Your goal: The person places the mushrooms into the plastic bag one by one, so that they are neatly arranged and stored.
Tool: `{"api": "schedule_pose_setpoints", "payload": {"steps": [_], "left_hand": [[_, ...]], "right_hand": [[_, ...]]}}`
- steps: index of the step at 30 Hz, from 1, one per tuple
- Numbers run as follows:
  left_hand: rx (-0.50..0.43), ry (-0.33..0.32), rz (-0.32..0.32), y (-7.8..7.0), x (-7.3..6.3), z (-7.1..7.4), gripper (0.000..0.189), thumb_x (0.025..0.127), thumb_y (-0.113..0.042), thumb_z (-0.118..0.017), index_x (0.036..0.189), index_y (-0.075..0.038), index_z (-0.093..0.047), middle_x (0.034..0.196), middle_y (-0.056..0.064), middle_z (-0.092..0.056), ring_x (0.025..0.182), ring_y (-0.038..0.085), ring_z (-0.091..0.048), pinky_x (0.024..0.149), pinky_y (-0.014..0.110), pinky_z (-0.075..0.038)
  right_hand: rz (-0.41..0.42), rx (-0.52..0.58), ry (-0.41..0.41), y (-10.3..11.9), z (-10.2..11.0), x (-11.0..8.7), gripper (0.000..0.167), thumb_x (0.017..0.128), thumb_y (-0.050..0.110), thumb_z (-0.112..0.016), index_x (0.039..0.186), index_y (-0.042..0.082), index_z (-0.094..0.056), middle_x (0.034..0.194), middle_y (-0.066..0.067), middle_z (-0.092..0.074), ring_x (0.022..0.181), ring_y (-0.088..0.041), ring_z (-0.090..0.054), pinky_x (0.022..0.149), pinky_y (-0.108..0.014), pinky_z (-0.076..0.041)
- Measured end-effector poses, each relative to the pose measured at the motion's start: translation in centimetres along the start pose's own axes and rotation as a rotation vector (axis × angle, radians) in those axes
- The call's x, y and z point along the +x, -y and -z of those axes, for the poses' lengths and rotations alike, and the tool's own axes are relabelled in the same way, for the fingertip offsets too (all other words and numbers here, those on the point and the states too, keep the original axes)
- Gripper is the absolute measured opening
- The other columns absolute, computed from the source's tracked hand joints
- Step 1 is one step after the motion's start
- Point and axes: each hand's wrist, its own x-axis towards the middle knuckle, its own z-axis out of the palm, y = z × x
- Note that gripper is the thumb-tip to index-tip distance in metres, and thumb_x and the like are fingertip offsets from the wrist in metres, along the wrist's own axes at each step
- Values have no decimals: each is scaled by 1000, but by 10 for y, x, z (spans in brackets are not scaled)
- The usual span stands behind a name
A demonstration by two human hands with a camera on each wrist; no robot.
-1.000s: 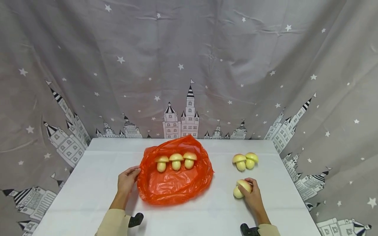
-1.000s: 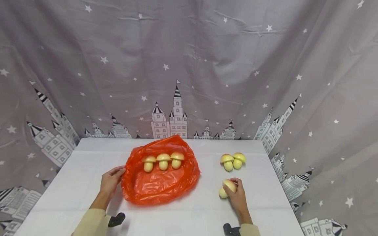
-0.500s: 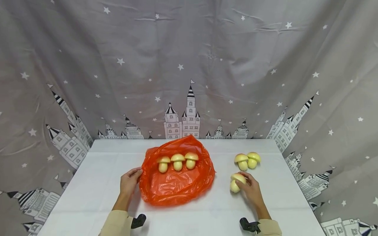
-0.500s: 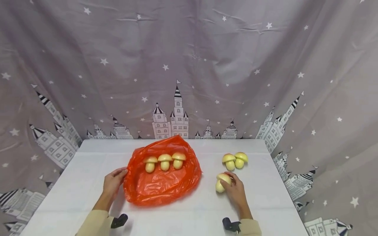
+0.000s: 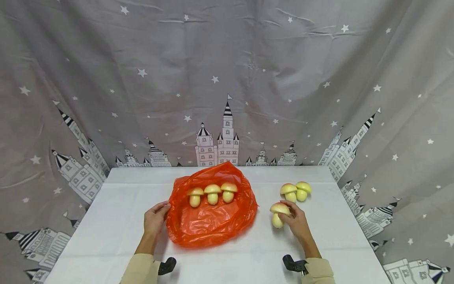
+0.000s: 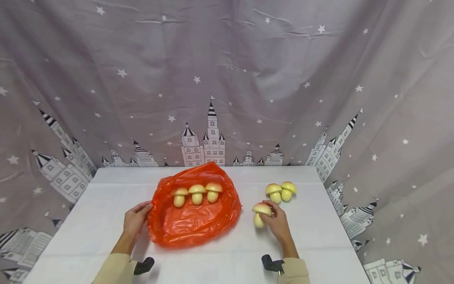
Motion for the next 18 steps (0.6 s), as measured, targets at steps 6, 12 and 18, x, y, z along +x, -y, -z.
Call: {"api": "schedule_pose_setpoints", "payload": {"steps": [6,12,18], "left_hand": [[6,10,10,1,1,-1,42,98,-22,-58,129,6,-56,107,3,-64,80,-6,-58,72,10,-49],[28,14,22,0,2,-2,42,98,-24,-57,130,4,-55,121,14,-59,82,-5,-57,72,9,-48],[11,26,25,-1,2,0,44,98,-24,-58,130,5,-54,122,15,-59,81,-5,-57,72,9,-48]], "right_hand": [[2,-2,26,11,-9,4,48,82,-6,-68,127,-7,-53,128,-23,-54,102,-7,-53,83,-16,-47],[8,-8,54,22,-22,8,48,82,-2,-72,126,-5,-55,127,-20,-55,107,-19,-55,84,-20,-49],[29,15,112,33,-38,12,48,81,-2,-73,126,-4,-56,126,-21,-58,112,-30,-56,87,-21,-49]]}}
